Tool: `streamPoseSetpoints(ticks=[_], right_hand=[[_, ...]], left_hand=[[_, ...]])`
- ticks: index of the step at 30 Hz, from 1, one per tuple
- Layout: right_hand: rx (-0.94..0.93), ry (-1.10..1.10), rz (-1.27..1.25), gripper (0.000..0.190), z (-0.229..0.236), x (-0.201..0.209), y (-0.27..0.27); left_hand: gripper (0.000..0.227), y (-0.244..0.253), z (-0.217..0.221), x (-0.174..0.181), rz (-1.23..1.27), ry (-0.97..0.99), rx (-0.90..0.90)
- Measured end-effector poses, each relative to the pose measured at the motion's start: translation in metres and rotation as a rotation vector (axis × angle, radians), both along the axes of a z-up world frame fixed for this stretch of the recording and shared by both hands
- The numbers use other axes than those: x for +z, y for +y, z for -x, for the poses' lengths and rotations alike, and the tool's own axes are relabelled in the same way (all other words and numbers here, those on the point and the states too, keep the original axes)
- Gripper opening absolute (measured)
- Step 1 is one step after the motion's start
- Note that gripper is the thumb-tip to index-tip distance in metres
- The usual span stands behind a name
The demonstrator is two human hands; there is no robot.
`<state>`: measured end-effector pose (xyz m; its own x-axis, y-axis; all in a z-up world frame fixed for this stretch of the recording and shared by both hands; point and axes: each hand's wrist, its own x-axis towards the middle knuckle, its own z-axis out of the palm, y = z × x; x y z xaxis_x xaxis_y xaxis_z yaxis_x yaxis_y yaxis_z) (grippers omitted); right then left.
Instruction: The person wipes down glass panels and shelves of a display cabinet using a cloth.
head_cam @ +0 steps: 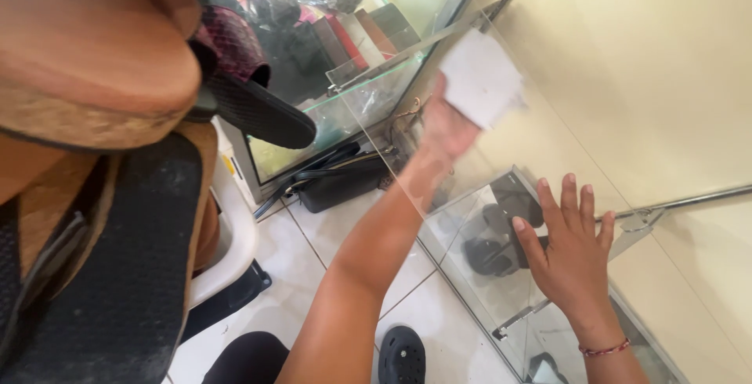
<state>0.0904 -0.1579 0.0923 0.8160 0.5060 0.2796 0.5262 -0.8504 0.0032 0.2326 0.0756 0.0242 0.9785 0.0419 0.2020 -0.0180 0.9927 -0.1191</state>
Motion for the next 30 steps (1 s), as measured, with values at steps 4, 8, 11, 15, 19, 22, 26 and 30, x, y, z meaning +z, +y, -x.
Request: streamPoseSetpoints(ticks=[4,8,11,15,19,22,26,30], right_hand=[[-0.001,-0.011,0.003,0.07,0.0,0.004,0.004],[0.002,0.002,-0.004,0.07,0.001,0.001,0.003],[-0.005,0.002,-0.006,0.07,0.002,0.001,0.005],[0.009,0.012,-0.026,0.07,0.005,0.002,0.004],[0.005,0.003,-0.018,0.07,0.007,0.003,0.002],[0.001,-0.007,-0.014,0.071,0.005,0.005,0.003],[0.005,-0.002,-0.014,0.071,0.007,0.002,0.003],[0.009,-0.009,-0.018,0.07,0.01,0.002,0.006]], left_hand=[[0.07,-0.034,0.029,-0.006,-0.075,-0.067,-0.092],[0.069,-0.012,-0.001,-0.004,0.04,-0.021,-0.071],[0.069,0.021,-0.014,-0.002,0.053,-0.026,0.111],[0.063,0.029,0.018,-0.015,0.094,-0.037,0.164],[0.061,0.053,0.092,-0.033,0.112,-0.021,0.264],[0.063,0.07,0.141,-0.036,0.102,0.066,0.36],[0.063,0.07,0.143,-0.037,0.086,0.048,0.386],[0.065,0.043,0.081,-0.023,0.067,-0.089,0.305]])
